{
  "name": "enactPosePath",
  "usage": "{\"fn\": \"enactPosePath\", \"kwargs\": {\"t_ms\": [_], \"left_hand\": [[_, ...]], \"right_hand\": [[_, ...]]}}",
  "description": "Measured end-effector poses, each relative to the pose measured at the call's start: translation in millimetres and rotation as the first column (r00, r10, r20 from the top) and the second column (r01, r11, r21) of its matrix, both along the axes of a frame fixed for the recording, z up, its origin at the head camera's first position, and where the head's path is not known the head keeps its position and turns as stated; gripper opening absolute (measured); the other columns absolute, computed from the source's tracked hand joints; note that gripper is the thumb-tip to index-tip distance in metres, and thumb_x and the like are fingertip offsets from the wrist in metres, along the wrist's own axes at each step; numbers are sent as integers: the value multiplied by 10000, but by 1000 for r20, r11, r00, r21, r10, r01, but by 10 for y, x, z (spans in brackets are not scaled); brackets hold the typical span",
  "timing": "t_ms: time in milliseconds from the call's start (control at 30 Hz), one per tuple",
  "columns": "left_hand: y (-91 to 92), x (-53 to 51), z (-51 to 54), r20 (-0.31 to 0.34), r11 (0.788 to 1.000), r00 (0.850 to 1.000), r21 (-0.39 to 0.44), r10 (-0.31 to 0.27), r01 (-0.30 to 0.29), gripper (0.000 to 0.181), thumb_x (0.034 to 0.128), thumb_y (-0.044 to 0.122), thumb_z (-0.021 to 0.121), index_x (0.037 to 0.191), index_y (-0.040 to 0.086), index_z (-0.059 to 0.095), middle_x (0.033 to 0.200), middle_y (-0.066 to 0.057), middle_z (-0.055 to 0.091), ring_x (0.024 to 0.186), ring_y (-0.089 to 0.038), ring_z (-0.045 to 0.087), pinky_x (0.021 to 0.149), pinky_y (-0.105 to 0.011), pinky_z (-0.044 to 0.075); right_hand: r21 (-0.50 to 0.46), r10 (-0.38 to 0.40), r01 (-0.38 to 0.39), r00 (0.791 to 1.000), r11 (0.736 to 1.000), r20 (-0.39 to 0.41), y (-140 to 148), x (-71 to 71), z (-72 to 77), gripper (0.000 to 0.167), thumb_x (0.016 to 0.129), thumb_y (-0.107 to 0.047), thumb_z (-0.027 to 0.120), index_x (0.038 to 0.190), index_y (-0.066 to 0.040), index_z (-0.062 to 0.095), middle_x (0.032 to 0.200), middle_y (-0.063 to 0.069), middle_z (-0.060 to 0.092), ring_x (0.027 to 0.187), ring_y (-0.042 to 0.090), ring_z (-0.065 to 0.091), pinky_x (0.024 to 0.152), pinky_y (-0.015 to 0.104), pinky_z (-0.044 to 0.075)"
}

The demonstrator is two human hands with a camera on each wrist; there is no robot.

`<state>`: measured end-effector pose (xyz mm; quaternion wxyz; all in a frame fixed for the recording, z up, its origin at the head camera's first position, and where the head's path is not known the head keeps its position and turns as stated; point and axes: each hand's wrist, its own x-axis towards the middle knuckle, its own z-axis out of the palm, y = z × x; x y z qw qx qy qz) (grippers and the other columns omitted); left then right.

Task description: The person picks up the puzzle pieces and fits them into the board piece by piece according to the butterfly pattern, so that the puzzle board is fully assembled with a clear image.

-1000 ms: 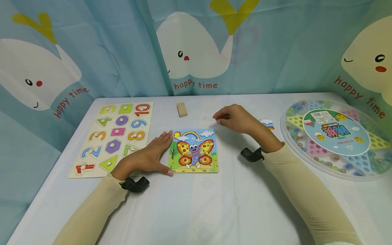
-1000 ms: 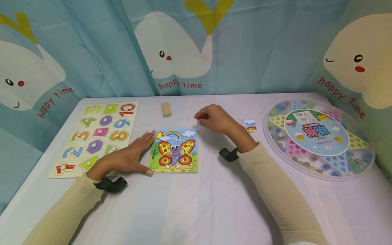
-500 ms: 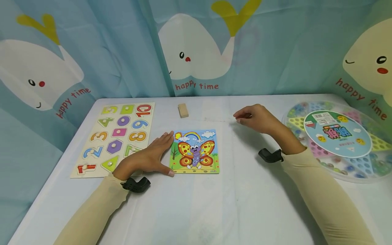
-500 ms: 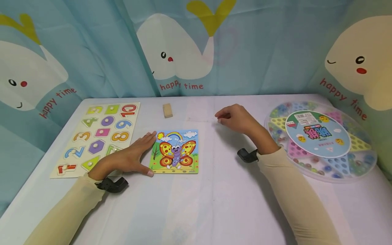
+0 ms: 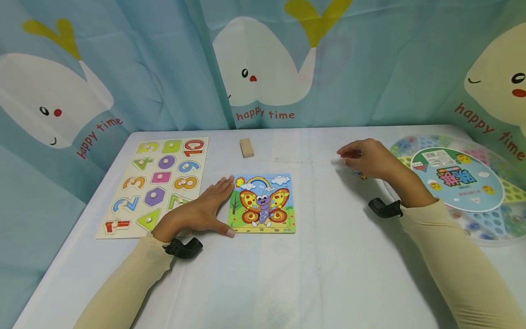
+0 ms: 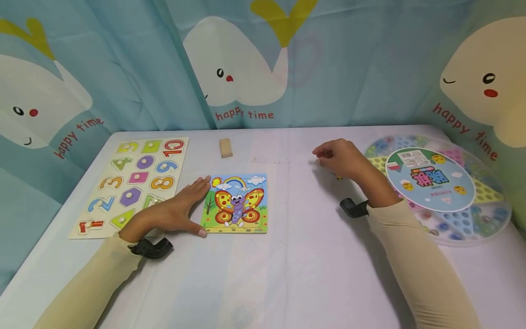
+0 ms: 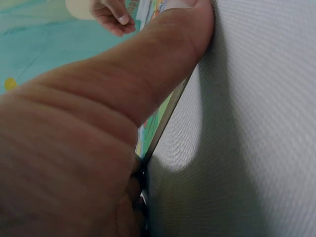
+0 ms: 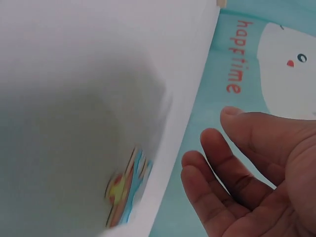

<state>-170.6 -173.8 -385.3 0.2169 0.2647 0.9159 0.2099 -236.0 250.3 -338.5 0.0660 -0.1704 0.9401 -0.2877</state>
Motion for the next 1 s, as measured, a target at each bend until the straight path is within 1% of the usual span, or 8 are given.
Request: {"fn": "enactPosePath", "kwargs": {"t_ms": [100, 200, 367, 500, 633, 767, 1000], "left_hand": [[1, -2, -1, -4, 1000, 1000, 3, 0, 0, 1240, 697, 536, 822, 1564, 76, 64, 1623, 4, -69, 1466, -171, -113, 1177, -417, -2], [-1, 0, 0, -3, 1000, 1000, 7, 1, -1, 1240, 697, 534, 824, 1564, 76, 65, 1623, 5, -68, 1465, -172, -114, 1176, -418, -4], [-3, 7, -2, 4, 1000, 1000, 9, 6, -6, 1237, 698, 526, 828, 1564, 78, 66, 1623, 7, -67, 1465, -170, -116, 1176, -416, -6], [-7, 10, -11, 1, 1000, 1000, 4, 8, -8, 1237, 698, 523, 829, 1563, 74, 68, 1623, 6, -67, 1466, -170, -113, 1177, -412, -6], [-9, 11, -13, -1, 1000, 1000, -1, 6, -6, 1236, 701, 528, 824, 1563, 73, 64, 1623, 5, -70, 1465, -171, -113, 1177, -413, -6], [-6, 9, -9, -3, 1000, 1000, -2, 2, -2, 1234, 704, 532, 818, 1564, 77, 59, 1622, 5, -73, 1465, -170, -114, 1177, -414, -4], [5, -1, -9, 7, 1000, 1000, -13, 12, -12, 1239, 695, 527, 829, 1566, 87, 66, 1622, 17, -76, 1466, -171, -114, 1176, -420, -3]], "right_hand": [[32, 3, -3, 1000, 999, -2, 89, -9, 12, 315, 932, -28, 563, 1228, 62, 623, 1215, 263, 600, 1108, 413, 562, 900, 527, 466], [62, 10, -12, 1000, 998, 18, 169, -11, 13, 337, 936, -48, 571, 1250, 70, 600, 1280, 294, 546, 1167, 457, 505, 950, 577, 417], [97, 6, -13, 998, 995, 68, 241, 4, -3, 384, 933, -81, 596, 1286, 69, 568, 1337, 315, 485, 1224, 487, 439, 976, 611, 377], [116, -19, 8, 995, 993, 96, 242, 13, -31, 396, 927, -67, 592, 1297, 70, 555, 1334, 329, 467, 1222, 494, 420, 949, 616, 389], [153, -31, 16, 995, 988, 99, 212, 16, -75, 394, 908, -41, 613, 1278, 86, 563, 1280, 334, 499, 1163, 479, 456, 892, 595, 423], [177, -23, 9, 996, 984, 80, 213, 20, -102, 396, 900, -34, 636, 1266, 101, 565, 1243, 327, 537, 1129, 462, 498, 875, 573, 444], [168, 1, -16, 996, 986, 88, 243, 6, -113, 408, 894, -37, 660, 1265, 103, 562, 1227, 323, 538, 1127, 455, 498, 872, 565, 446]]}}
